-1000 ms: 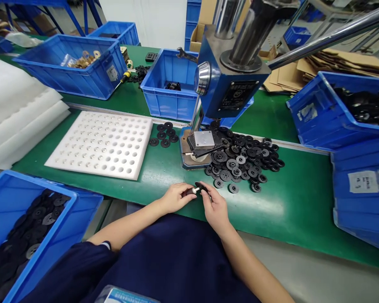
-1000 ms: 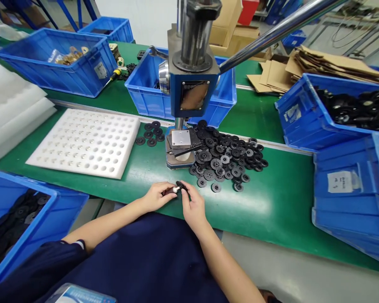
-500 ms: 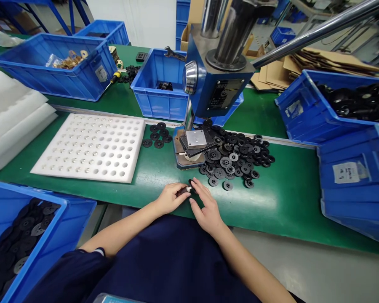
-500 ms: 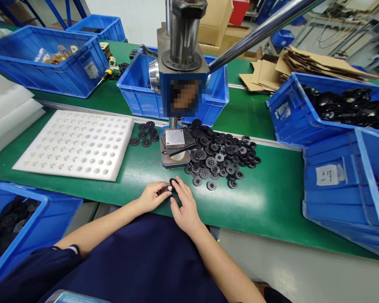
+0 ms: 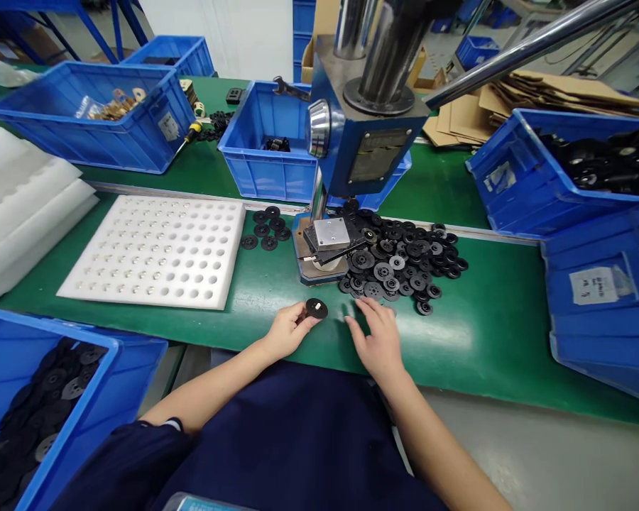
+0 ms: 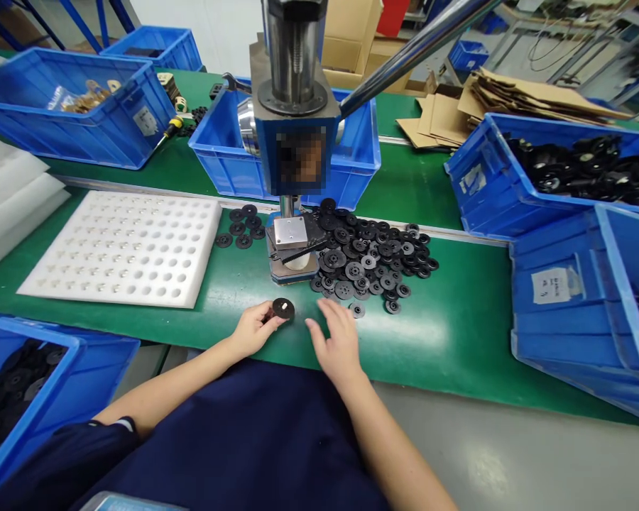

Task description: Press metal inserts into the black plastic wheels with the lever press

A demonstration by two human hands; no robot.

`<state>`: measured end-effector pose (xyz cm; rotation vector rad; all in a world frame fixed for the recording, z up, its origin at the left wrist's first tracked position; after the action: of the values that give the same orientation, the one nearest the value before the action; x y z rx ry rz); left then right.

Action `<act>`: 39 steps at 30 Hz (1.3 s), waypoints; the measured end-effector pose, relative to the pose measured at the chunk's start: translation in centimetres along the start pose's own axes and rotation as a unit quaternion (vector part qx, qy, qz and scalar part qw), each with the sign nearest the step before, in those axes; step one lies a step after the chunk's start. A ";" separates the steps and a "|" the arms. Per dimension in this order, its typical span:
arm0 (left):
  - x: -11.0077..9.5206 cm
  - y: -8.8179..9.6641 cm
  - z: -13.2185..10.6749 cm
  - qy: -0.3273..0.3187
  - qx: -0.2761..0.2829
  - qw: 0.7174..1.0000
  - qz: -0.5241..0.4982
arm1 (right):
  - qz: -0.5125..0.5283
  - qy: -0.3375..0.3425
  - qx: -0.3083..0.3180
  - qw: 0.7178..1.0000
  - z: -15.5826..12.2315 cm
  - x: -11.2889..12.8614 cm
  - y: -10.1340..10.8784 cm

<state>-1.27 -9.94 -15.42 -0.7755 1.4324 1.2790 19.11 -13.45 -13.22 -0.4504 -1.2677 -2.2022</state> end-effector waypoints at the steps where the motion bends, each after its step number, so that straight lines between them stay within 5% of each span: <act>1: 0.0 0.1 0.1 0.009 0.003 1.000 -0.020 | -0.027 -0.002 -0.003 1.000 0.1 -1.0 -0.1; 6: 0.5 0.2 0.3 0.007 -0.029 0.999 -0.042 | -0.044 0.025 0.060 0.997 -0.7 -4.0 -2.0; 11: 1.4 0.0 0.2 0.047 -0.021 0.994 -0.098 | 0.029 -0.008 0.062 0.998 -1.7 -2.8 -3.2; 22: 1.7 -0.4 0.2 0.084 -0.055 0.987 -0.129 | -0.026 0.007 0.089 0.996 -2.1 -2.2 -2.2; 29: 0.5 0.0 0.2 -0.022 -0.043 0.998 -0.037 | -0.064 0.003 0.107 0.992 -2.0 -1.6 -2.1; 39: 0.5 -0.1 0.1 -0.060 -0.045 0.997 0.029 | -0.053 0.016 0.114 0.992 -1.6 -1.9 -1.9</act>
<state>-1.24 -9.76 -15.91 -0.7081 1.3159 1.4188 19.44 -13.51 -16.31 -0.2626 -1.5359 -2.1058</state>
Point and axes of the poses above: each hand's wrist, its own z-axis towards the middle knuckle, its own y-axis out of the back of the hand, x = y × z, the point moved 2 cm from there along z, towards the middle knuckle, and after that the axes turned 4 degrees about -x, right-handed, at the moved point
